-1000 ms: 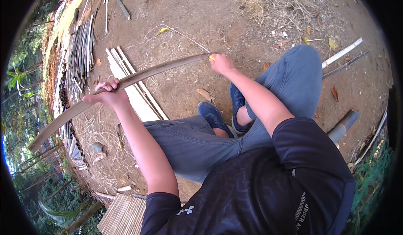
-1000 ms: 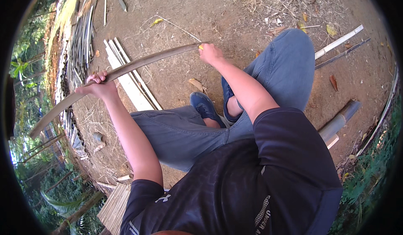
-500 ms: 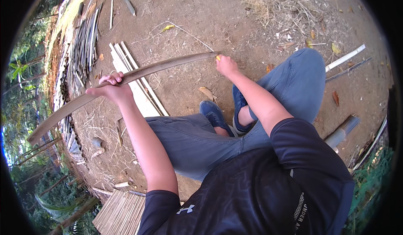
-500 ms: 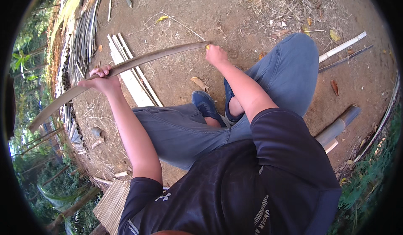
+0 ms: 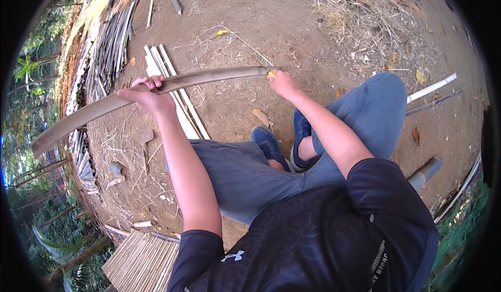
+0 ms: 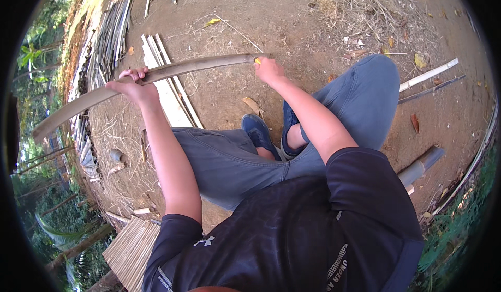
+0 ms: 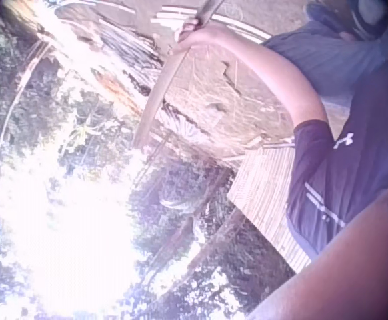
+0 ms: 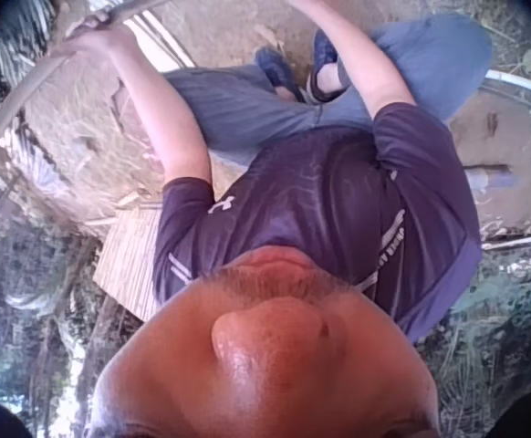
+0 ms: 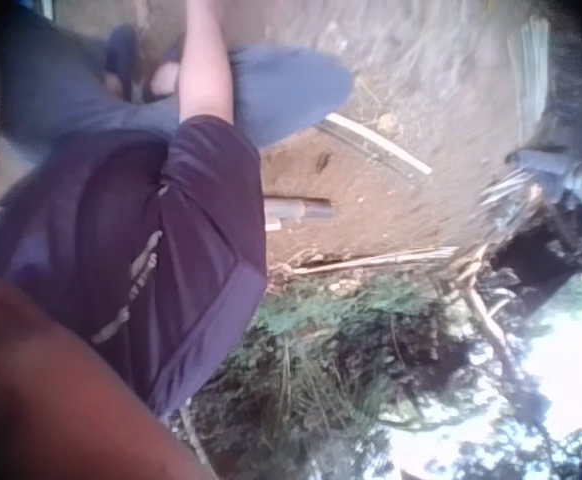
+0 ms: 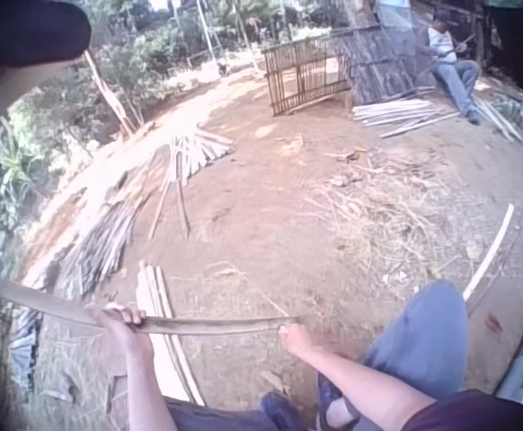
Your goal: The person shaves and smooths a long piece of bamboo using a knife while sitting in an outdoor yard.
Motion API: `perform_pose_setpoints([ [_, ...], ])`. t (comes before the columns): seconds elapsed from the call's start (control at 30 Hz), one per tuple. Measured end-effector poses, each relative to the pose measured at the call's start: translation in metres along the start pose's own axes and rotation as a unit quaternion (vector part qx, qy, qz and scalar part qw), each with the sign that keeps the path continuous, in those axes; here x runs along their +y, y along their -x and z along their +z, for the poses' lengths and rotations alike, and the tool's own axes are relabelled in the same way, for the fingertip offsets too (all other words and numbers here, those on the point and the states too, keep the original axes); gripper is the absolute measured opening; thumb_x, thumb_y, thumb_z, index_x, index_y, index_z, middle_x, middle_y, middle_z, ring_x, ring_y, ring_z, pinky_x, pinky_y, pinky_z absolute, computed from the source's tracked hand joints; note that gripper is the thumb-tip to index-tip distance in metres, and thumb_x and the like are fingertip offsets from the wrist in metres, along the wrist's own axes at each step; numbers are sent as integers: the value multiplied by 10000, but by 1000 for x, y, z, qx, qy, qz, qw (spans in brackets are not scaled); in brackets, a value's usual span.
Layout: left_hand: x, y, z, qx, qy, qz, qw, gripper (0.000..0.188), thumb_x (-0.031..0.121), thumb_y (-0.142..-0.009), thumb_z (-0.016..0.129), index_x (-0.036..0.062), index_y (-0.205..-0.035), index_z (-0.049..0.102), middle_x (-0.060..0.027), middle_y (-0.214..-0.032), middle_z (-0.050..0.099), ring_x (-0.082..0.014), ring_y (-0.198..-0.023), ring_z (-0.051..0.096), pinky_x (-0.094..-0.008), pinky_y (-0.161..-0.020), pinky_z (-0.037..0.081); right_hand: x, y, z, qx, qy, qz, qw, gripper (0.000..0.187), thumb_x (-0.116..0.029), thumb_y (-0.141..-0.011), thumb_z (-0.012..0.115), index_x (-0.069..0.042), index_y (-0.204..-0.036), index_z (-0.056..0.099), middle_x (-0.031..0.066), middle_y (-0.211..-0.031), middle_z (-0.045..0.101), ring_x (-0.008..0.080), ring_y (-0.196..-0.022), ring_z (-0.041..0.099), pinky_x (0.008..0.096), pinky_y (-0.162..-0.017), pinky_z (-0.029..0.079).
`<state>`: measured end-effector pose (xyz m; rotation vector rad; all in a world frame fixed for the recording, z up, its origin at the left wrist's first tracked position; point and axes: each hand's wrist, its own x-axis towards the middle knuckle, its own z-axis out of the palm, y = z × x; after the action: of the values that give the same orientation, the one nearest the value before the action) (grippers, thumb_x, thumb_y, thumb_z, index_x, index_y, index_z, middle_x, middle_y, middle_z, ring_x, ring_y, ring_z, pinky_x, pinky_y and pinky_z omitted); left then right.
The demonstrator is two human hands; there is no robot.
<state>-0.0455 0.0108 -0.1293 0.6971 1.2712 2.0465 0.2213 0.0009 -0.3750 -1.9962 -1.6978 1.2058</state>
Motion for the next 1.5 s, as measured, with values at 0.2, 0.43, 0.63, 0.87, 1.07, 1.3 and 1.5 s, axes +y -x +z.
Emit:
perform_pose_setpoints([
  [0.2,6,13,5,-33,13,-38,999,820,882,-798,190,117,-725,475,2,-501,331,-168,-424,349,-350,-517,408,-126,74,-67,-81,-85,-163,980,323,-329,-983,470,-71,-1032,659,219,-899,691,406,-887,671,522,-789,509],
  [0.43,5,12,-6,-106,42,-52,992,876,919,-736,195,103,-648,501,-1,-439,298,-170,-393,382,-354,-494,408,-128,92,-69,-80,-93,-148,981,403,-301,-1024,390,-1,-993,657,269,-871,672,426,-853,665,520,-792,509],
  [0.63,0,6,-10,-159,55,-67,983,898,938,-698,235,91,-589,513,-9,-421,327,-189,-382,394,-365,-481,419,-120,103,-63,-36,-74,-148,986,396,-295,-1028,406,4,-976,661,226,-802,686,402,-777,682,520,-752,523],
  [0.87,1,14,-8,-168,37,-60,983,892,939,-696,238,93,-586,501,0,-432,312,-188,-396,394,-365,-503,424,-108,107,-58,-20,-66,-139,988,369,-273,-1022,426,-5,-1009,679,218,-777,686,379,-720,686,493,-691,541],
  [1.07,3,18,-6,-170,33,-69,982,885,938,-692,256,88,-594,482,-4,-452,313,-183,-426,398,-362,-535,423,-98,117,-51,14,-61,-162,985,378,-304,-1016,434,-8,-1016,670,228,-824,695,390,-797,693,503,-750,540],
  [1.3,2,13,-12,-152,34,-60,986,878,928,-713,257,87,-610,487,1,-458,287,-185,-426,372,-374,-536,406,-84,105,-50,13,-27,-138,990,381,-330,-1010,442,-26,-1014,672,239,-873,691,425,-857,675,525,-780,527],
  [1.5,3,15,-7,-137,34,-55,989,882,930,-709,253,91,-590,496,6,-449,290,-171,-419,368,-346,-524,401,-62,65,-41,6,-23,-103,994,366,-348,-999,463,-49,-1017,673,244,-851,682,437,-845,666,530,-760,527],
])
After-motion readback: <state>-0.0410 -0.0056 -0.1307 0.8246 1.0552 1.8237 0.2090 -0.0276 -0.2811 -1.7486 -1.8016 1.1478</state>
